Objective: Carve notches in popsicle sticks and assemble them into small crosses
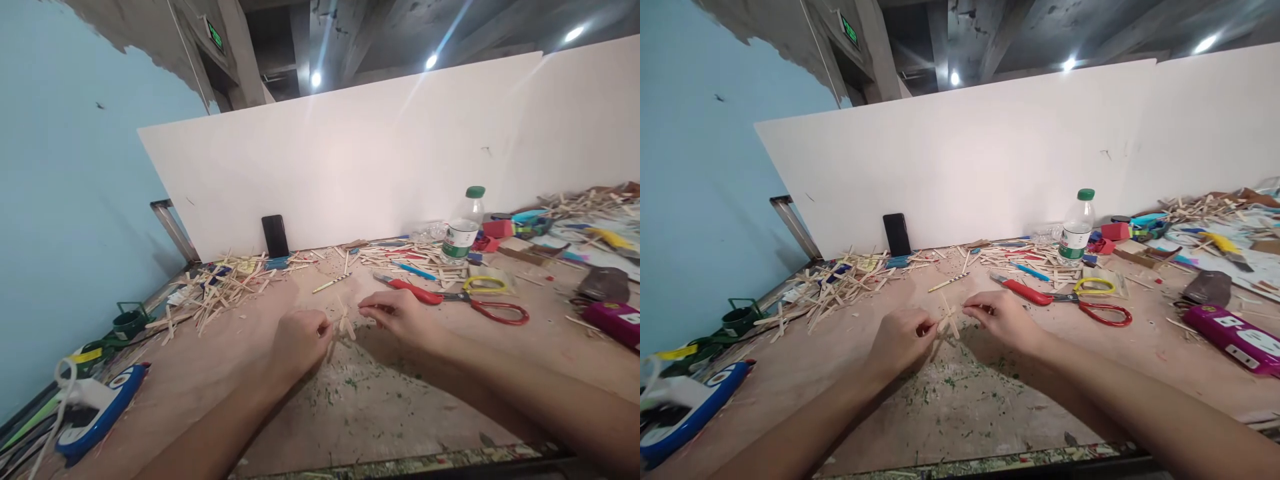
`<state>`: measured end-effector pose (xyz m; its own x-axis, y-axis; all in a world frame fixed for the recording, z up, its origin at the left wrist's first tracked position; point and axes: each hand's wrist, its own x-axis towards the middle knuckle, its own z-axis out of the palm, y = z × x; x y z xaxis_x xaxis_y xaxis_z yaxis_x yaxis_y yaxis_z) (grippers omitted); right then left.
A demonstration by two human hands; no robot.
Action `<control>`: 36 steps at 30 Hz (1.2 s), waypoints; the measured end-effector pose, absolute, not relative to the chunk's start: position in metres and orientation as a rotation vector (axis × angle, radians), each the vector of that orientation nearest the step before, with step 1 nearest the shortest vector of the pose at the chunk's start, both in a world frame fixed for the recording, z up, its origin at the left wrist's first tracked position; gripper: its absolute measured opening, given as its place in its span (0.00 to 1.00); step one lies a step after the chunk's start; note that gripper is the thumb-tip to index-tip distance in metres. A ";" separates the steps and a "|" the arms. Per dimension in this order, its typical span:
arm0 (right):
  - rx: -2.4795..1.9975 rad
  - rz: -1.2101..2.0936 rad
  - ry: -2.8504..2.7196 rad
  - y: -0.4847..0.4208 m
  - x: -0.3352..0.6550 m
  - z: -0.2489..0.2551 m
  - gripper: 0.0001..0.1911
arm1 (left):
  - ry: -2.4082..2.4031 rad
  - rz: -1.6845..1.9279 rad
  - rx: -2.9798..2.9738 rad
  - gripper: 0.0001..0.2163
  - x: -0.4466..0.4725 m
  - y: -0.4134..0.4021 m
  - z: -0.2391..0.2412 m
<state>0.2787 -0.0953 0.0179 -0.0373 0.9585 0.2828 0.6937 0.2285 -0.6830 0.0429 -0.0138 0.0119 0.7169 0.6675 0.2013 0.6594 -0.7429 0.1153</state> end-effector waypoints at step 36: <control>-1.415 0.950 -1.715 -0.098 0.280 0.028 0.13 | 0.676 0.790 2.159 0.14 0.048 -0.017 0.019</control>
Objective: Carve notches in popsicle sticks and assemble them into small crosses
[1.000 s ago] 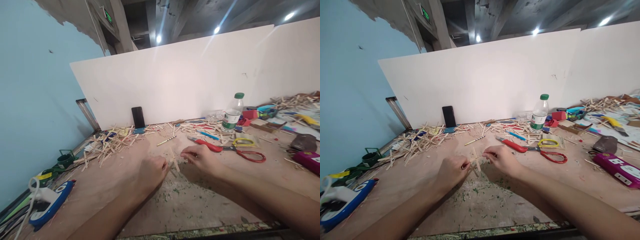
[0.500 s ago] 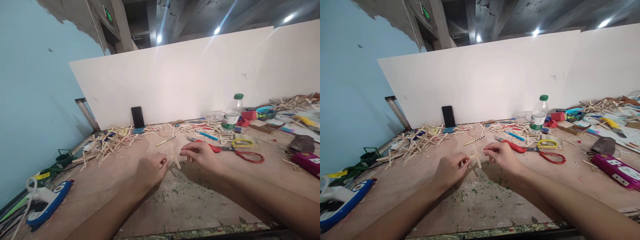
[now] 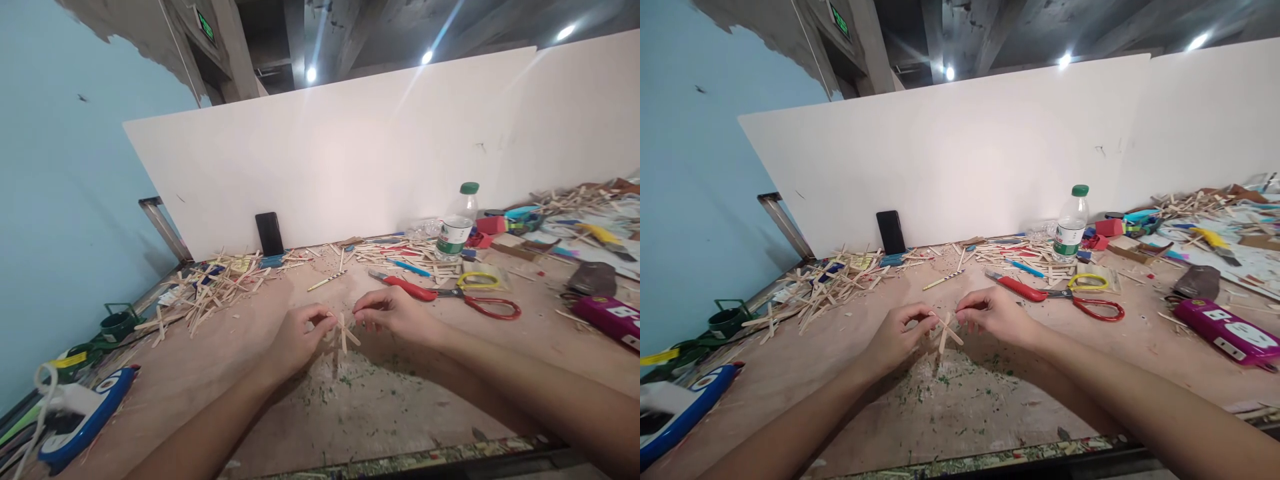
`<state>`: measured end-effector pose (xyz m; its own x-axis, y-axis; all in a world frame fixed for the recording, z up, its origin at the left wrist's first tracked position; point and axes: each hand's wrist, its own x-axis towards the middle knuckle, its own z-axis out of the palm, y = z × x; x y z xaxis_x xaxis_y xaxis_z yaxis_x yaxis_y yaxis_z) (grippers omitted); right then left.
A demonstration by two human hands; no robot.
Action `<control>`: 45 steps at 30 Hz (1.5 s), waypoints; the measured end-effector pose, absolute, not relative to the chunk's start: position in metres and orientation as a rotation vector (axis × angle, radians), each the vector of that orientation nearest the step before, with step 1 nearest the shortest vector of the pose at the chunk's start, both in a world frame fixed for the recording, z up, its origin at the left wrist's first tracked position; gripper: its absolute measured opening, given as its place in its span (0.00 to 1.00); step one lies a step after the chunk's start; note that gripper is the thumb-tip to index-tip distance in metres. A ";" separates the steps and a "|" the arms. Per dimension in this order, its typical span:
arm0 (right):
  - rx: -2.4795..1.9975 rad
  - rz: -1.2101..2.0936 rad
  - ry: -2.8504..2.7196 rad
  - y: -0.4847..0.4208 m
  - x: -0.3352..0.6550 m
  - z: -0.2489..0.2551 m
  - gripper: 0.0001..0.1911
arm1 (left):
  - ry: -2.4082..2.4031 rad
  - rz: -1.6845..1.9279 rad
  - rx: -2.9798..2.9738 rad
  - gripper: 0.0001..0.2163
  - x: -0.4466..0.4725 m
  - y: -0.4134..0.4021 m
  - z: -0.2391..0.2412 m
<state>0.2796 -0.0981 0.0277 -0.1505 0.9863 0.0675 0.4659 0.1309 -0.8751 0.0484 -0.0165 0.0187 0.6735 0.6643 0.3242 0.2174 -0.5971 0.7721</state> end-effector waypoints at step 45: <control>-1.531 0.866 -1.614 -0.093 0.279 0.025 0.14 | 0.718 0.746 1.986 0.14 0.047 -0.008 0.001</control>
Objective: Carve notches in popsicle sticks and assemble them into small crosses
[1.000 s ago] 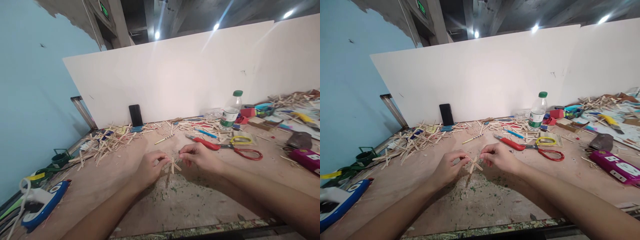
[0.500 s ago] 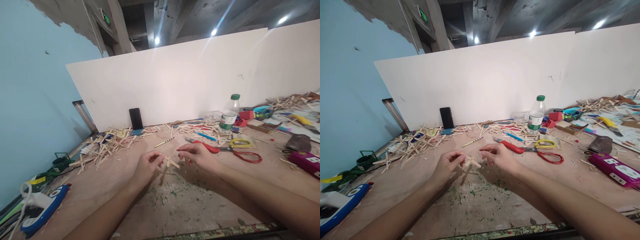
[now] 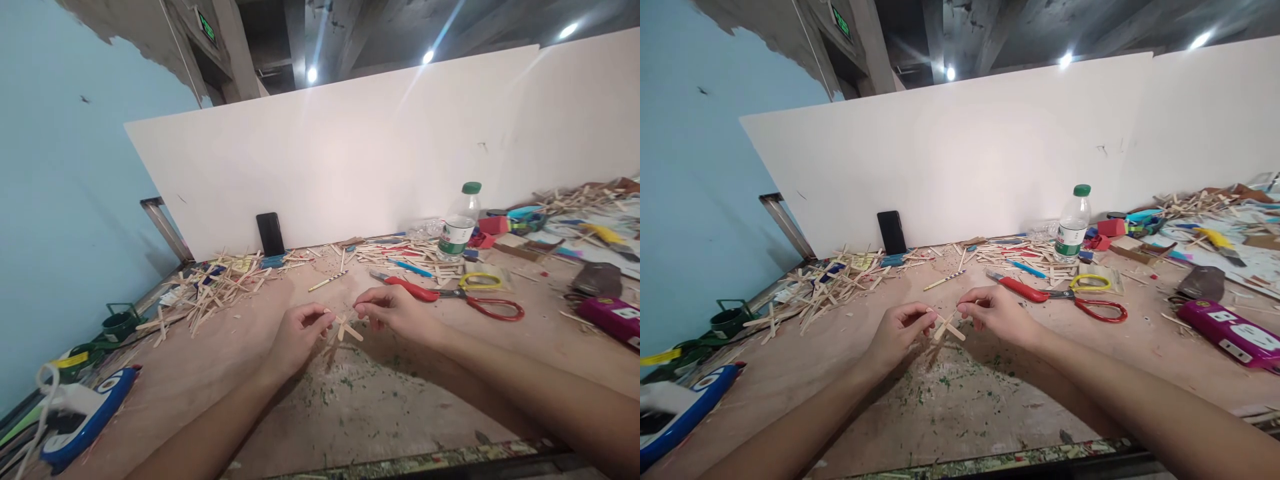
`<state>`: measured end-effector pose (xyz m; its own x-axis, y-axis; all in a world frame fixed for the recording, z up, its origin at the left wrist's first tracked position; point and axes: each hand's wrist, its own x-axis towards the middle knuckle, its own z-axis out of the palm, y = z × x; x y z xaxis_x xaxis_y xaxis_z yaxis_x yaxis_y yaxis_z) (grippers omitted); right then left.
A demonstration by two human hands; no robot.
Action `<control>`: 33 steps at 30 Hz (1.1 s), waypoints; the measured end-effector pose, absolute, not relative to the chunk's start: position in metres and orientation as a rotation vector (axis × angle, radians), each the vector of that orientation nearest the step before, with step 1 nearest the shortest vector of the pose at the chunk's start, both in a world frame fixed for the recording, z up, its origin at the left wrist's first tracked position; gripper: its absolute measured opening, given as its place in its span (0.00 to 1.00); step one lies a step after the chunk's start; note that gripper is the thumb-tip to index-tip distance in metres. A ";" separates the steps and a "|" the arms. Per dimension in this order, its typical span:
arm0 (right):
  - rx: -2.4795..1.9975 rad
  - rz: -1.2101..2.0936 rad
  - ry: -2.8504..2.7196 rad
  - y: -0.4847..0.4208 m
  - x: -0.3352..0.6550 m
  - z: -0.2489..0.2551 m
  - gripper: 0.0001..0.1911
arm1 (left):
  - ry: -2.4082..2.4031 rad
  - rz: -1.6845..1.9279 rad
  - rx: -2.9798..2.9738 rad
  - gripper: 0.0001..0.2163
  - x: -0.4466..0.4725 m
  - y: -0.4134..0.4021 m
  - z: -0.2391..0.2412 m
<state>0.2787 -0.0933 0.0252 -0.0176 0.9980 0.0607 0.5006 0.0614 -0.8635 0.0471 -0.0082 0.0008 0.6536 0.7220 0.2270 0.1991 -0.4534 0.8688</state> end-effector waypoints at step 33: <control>-1.394 1.147 -1.646 -0.102 0.266 0.024 0.13 | 0.354 1.572 2.659 0.05 0.042 -0.029 0.016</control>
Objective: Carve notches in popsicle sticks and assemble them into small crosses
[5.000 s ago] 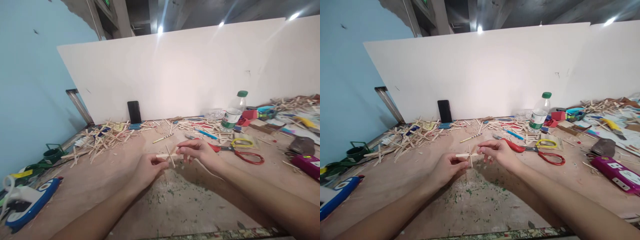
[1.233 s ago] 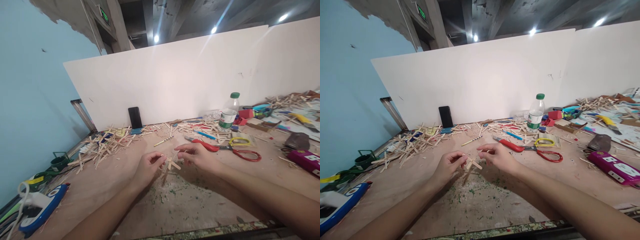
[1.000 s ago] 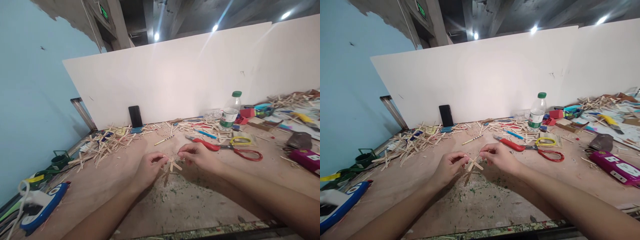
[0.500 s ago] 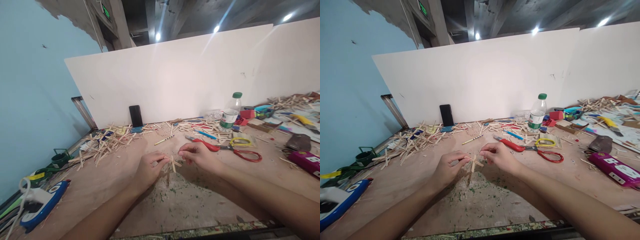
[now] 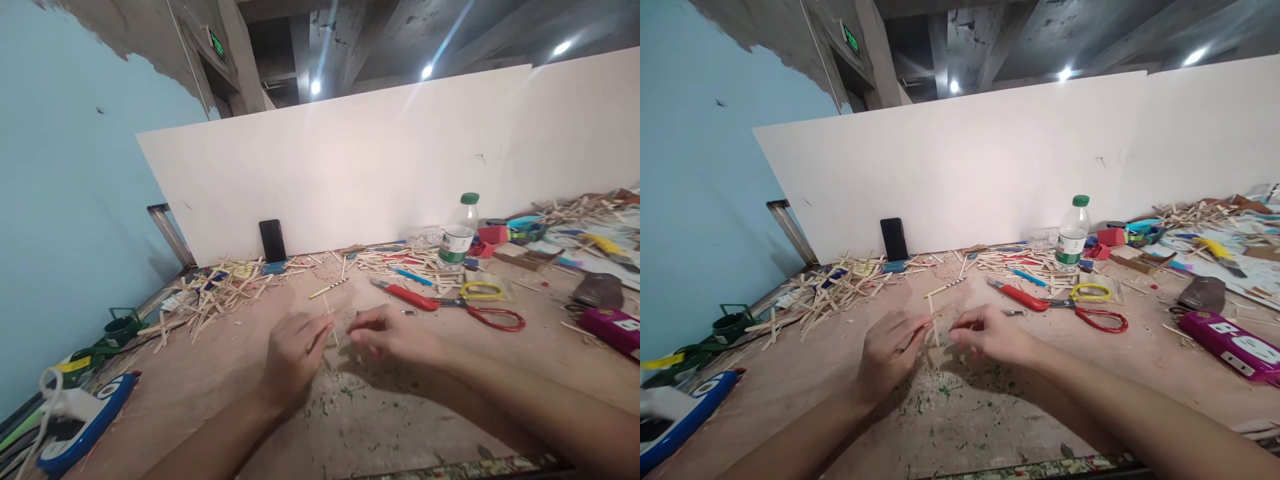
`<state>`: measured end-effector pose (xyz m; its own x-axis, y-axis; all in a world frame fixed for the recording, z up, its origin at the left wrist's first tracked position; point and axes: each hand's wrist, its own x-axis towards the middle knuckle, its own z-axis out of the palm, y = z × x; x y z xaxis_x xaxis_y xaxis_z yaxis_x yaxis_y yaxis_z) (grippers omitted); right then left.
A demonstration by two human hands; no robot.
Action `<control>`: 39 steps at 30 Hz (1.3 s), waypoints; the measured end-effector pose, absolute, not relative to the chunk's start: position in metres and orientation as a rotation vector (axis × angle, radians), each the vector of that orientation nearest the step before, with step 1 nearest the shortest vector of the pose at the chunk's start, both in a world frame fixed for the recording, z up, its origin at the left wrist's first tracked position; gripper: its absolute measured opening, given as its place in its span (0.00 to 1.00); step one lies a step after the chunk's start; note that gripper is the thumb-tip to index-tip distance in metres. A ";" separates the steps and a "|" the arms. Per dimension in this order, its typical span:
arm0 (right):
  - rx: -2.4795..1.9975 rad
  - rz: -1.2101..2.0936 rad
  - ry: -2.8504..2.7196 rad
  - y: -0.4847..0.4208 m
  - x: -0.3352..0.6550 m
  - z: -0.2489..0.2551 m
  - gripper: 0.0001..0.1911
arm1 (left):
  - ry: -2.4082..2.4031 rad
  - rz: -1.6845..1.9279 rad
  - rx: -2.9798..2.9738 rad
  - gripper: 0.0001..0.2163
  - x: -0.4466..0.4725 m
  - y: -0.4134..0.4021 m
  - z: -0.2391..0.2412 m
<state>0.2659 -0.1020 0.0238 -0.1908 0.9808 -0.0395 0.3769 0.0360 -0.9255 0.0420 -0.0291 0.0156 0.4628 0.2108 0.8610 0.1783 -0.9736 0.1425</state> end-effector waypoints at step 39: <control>-1.580 0.969 -1.851 -0.107 0.268 0.035 0.17 | 0.668 1.031 2.565 0.10 0.046 -0.016 0.006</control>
<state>0.2677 -0.1071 0.0346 -0.1879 0.9801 -0.0637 0.6111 0.0658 -0.7888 0.0462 -0.0159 0.0063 0.6348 0.5208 0.5708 0.3083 -0.8481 0.4308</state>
